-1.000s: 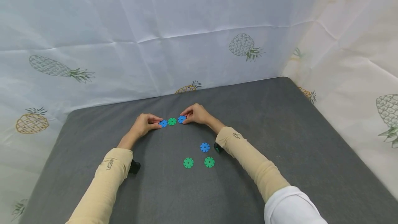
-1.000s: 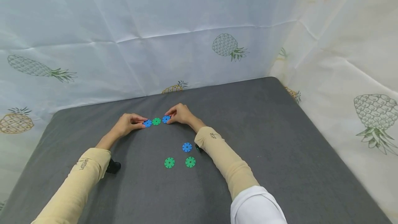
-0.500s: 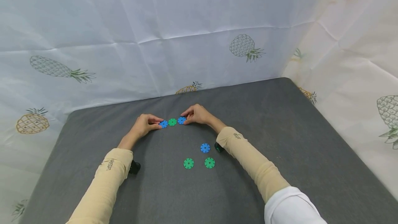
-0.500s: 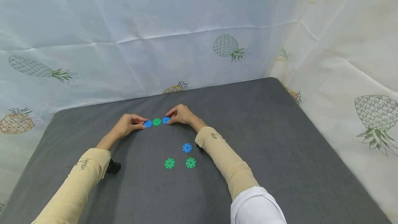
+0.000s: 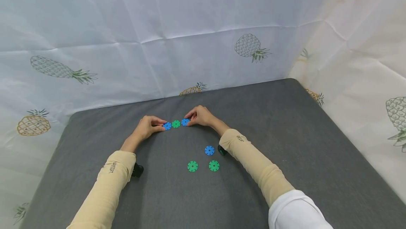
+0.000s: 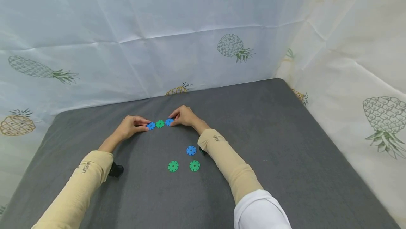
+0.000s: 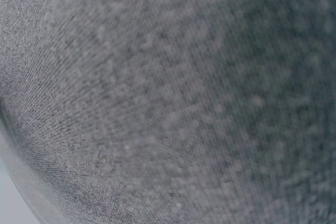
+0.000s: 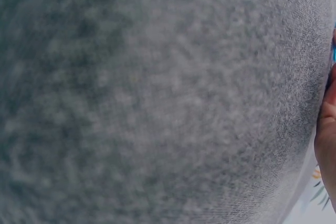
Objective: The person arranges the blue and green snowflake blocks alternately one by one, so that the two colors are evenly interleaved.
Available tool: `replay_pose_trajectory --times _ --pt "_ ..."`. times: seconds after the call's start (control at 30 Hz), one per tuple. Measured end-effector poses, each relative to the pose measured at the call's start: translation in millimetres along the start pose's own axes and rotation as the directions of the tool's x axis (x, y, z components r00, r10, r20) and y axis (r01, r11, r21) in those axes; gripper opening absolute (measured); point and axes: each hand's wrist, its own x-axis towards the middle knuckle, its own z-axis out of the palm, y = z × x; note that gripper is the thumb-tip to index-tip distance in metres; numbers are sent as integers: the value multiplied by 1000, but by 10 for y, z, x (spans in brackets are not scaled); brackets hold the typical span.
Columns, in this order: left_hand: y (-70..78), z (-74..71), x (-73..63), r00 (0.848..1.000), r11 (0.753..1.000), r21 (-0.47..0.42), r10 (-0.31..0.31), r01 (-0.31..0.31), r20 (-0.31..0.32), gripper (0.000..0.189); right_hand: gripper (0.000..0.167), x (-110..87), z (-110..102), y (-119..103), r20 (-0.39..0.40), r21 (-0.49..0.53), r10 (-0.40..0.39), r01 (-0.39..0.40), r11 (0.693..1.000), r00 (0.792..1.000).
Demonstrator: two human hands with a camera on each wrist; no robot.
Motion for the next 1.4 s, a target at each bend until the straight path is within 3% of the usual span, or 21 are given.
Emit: replay_pose_trajectory --times 0.67,0.83,0.97,1.13,1.4 --pt "10 -4 12 1000 999 26 -19 19 1 26 29 23 18 -23 -6 15 52 -52 999 999" --pt "13 -4 12 1000 1000 14 -22 22 4 26 30 13 11 2 3 91 53 -53 994 999" --pt "5 -3 17 1000 1000 13 -15 15 3 26 31 -11 -14 36 13 210 37 -39 977 999" --pt "4 21 12 1000 1000 21 -14 14 -4 26 32 -73 -67 91 10 356 0 -3 934 1000" --pt "-19 10 2 1000 1000 20 -10 10 -11 26 32 -251 -126 125 54 466 -105 68 882 993"
